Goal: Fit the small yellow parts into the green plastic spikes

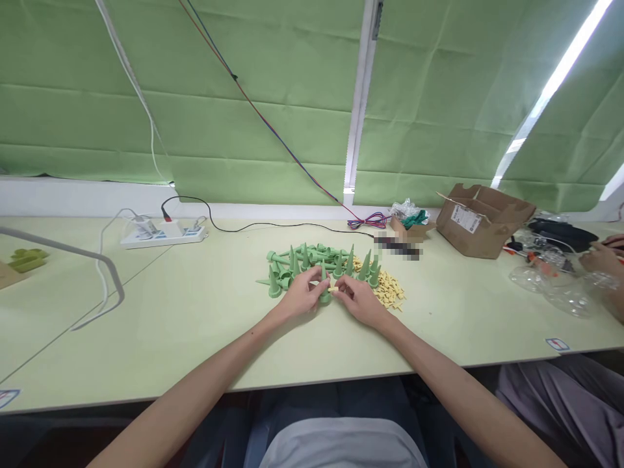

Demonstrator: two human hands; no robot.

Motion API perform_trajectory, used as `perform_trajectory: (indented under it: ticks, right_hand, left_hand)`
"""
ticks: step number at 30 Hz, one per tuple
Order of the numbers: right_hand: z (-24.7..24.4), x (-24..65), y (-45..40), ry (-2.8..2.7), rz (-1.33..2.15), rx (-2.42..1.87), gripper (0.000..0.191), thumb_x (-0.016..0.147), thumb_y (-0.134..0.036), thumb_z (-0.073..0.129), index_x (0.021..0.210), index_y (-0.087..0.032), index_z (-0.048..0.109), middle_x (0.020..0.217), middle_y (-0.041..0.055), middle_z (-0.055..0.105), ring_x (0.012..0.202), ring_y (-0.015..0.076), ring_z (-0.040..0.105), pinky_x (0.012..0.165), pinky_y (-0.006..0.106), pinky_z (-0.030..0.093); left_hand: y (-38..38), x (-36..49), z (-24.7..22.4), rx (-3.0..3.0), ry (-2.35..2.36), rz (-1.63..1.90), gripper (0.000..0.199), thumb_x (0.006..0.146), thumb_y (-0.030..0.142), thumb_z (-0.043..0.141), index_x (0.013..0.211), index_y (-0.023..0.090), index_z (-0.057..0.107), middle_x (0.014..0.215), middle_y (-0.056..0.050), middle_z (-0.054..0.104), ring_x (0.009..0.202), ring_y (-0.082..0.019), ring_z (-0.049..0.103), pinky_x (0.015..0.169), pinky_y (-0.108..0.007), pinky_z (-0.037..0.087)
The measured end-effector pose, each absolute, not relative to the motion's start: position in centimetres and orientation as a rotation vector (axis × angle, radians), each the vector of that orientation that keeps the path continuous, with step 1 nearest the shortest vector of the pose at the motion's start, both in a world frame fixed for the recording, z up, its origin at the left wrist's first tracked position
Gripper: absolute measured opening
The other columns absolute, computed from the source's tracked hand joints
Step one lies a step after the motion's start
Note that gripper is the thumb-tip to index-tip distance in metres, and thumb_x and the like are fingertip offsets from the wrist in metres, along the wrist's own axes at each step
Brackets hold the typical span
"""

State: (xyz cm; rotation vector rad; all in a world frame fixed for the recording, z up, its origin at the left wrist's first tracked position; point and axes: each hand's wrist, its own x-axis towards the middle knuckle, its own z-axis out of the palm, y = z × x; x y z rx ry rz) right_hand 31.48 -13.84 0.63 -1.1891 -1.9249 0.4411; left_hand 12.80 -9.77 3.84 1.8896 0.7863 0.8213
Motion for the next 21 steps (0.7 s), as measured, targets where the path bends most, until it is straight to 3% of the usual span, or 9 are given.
perform_trajectory:
  ticks: [11, 21]
  right_hand:
    - [0.68, 31.55, -13.92, -1.970, 0.415, -1.183, 0.017, 0.095, -0.029, 0.050, 0.080, -0.020, 0.054, 0.068, -0.0010, 0.059, 0.059, 0.0137, 0.051, 0.059, 0.025, 0.037]
    - [0.68, 31.44, -13.86, -1.920, 0.374, -1.160, 0.013, 0.092, -0.033, 0.055, 0.093, -0.020, 0.059, 0.079, 0.0017, 0.065, 0.057, 0.0138, 0.051, 0.059, 0.027, 0.041]
  left_hand:
    - [-9.94, 12.70, 4.05, 1.973, 0.781, 0.813, 0.028, 0.090, 0.045, 0.049, 0.093, 0.018, 0.056, 0.090, -0.002, 0.061, 0.039, -0.005, 0.049, 0.037, -0.021, 0.036]
    - [-9.22, 12.65, 3.80, 1.790, 0.768, 0.844, 0.036, 0.086, 0.052, 0.055, 0.089, 0.017, 0.056, 0.073, 0.000, 0.060, 0.032, -0.003, 0.041, 0.033, -0.020, 0.027]
